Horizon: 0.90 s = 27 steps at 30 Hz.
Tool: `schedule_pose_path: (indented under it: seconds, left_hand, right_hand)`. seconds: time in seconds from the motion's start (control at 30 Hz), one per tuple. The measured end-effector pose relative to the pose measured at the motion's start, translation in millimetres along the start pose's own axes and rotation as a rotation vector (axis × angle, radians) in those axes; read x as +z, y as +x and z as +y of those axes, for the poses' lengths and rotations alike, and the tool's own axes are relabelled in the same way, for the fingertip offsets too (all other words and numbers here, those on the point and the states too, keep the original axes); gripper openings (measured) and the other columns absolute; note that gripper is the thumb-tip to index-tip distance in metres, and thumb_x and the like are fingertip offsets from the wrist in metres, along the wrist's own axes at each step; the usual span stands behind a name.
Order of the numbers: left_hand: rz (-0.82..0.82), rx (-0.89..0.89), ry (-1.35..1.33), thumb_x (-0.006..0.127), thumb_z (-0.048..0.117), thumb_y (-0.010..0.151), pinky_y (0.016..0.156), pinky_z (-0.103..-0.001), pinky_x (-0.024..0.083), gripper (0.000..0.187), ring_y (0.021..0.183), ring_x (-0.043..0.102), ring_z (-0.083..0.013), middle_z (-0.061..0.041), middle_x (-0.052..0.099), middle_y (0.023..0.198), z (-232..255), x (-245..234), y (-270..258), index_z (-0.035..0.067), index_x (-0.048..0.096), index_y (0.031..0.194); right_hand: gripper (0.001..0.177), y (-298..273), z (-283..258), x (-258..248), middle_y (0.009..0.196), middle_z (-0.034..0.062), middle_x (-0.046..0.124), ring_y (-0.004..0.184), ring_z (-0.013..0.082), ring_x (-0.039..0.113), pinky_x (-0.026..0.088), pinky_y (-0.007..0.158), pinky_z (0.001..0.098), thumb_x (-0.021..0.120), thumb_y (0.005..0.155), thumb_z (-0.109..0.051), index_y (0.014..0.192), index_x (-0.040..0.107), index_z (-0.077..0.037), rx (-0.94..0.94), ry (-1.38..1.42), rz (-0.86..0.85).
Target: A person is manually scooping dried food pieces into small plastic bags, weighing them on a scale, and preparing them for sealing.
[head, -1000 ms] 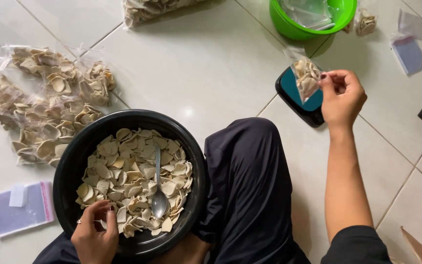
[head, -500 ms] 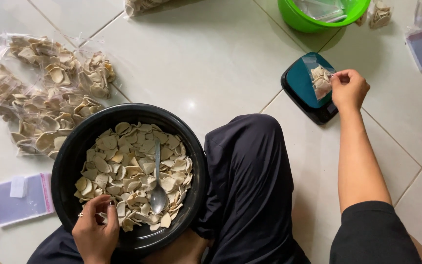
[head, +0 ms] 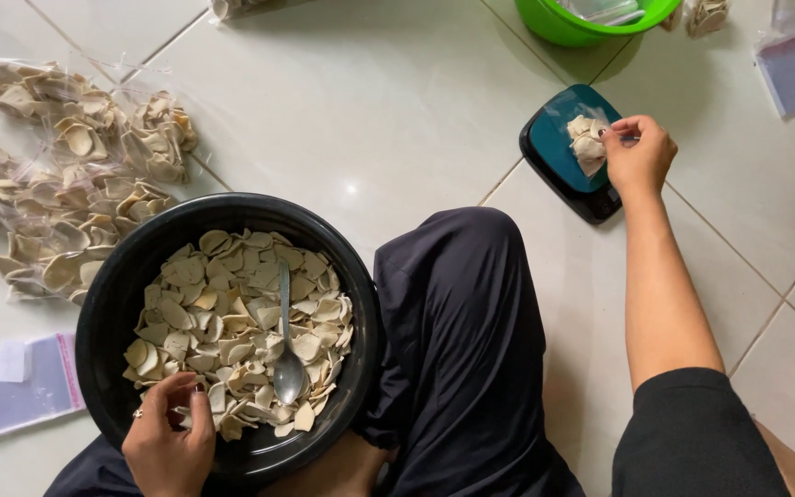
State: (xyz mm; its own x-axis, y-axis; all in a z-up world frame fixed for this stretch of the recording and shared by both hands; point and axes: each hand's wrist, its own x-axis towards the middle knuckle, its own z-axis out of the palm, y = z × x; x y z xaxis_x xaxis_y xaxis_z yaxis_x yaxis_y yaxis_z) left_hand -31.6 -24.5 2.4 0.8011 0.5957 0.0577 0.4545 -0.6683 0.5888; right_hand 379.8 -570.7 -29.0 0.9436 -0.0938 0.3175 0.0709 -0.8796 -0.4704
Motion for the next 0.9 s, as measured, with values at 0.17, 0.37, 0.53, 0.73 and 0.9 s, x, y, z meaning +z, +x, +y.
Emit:
schedule_pose_path:
  seconds: [0.17, 0.37, 0.53, 0.73, 0.9]
  left_hand:
    - [0.012, 0.004, -0.036, 0.07, -0.007, 0.091, 0.067, -0.031, 0.049, 0.02, 0.071, 0.063, -0.0204, -0.012, 0.07, 0.083, 2, 0, -1, -0.004, 0.071, 0.11]
    - [0.002, -0.014, -0.04, 0.07, -0.009, 0.091, 0.069, -0.031, 0.05, 0.02, 0.074, 0.064, -0.0216, -0.015, 0.071, 0.087, 1, 0, -2, -0.007, 0.07, 0.111]
    - [0.015, -0.007, -0.017, 0.071, -0.009, 0.092, 0.067, -0.031, 0.05, 0.02, 0.073, 0.064, -0.0212, -0.015, 0.071, 0.086, 4, 0, -2, -0.007, 0.071, 0.112]
    - [0.007, -0.004, -0.04, 0.07, -0.007, 0.093, 0.07, -0.031, 0.049, 0.02, 0.073, 0.064, -0.0221, -0.016, 0.071, 0.088, 3, -2, -2, -0.008, 0.071, 0.113]
    - [0.016, -0.003, -0.032, 0.072, -0.003, 0.094, 0.069, -0.031, 0.048, 0.017, 0.073, 0.062, -0.0207, -0.012, 0.07, 0.086, 1, -1, -3, -0.006, 0.072, 0.111]
  right_hand:
    - [0.01, -45, -32, 5, 0.092, 0.0082, 0.065, 0.069, 0.0153, 0.064, 0.057, 0.069, 0.028, 0.074, 0.092, 0.002, 0.094, 0.067, -0.005, 0.015, 0.071, 0.053]
    - [0.003, -152, -53, 65, 0.077, 0.0045, 0.067, 0.068, 0.014, 0.057, 0.048, 0.063, 0.0294, 0.067, 0.094, -0.007, 0.093, 0.066, -0.005, 0.198, 0.204, -0.164]
    - [0.004, -173, -53, 76, 0.08, 0.0052, 0.066, 0.075, 0.0161, 0.059, 0.047, 0.067, 0.0337, 0.059, 0.095, -0.009, 0.093, 0.062, -0.008, 0.326, 0.162, -0.288]
    - [0.005, -172, -50, 73, 0.084, 0.0054, 0.066, 0.078, 0.0178, 0.059, 0.047, 0.069, 0.0355, 0.058, 0.096, -0.01, 0.093, 0.061, -0.009, 0.311, 0.1, -0.29]
    - [0.005, -172, -47, 74, 0.087, 0.0055, 0.066, 0.081, 0.0192, 0.06, 0.047, 0.071, 0.037, 0.057, 0.096, -0.011, 0.093, 0.061, -0.01, 0.299, 0.053, -0.293]
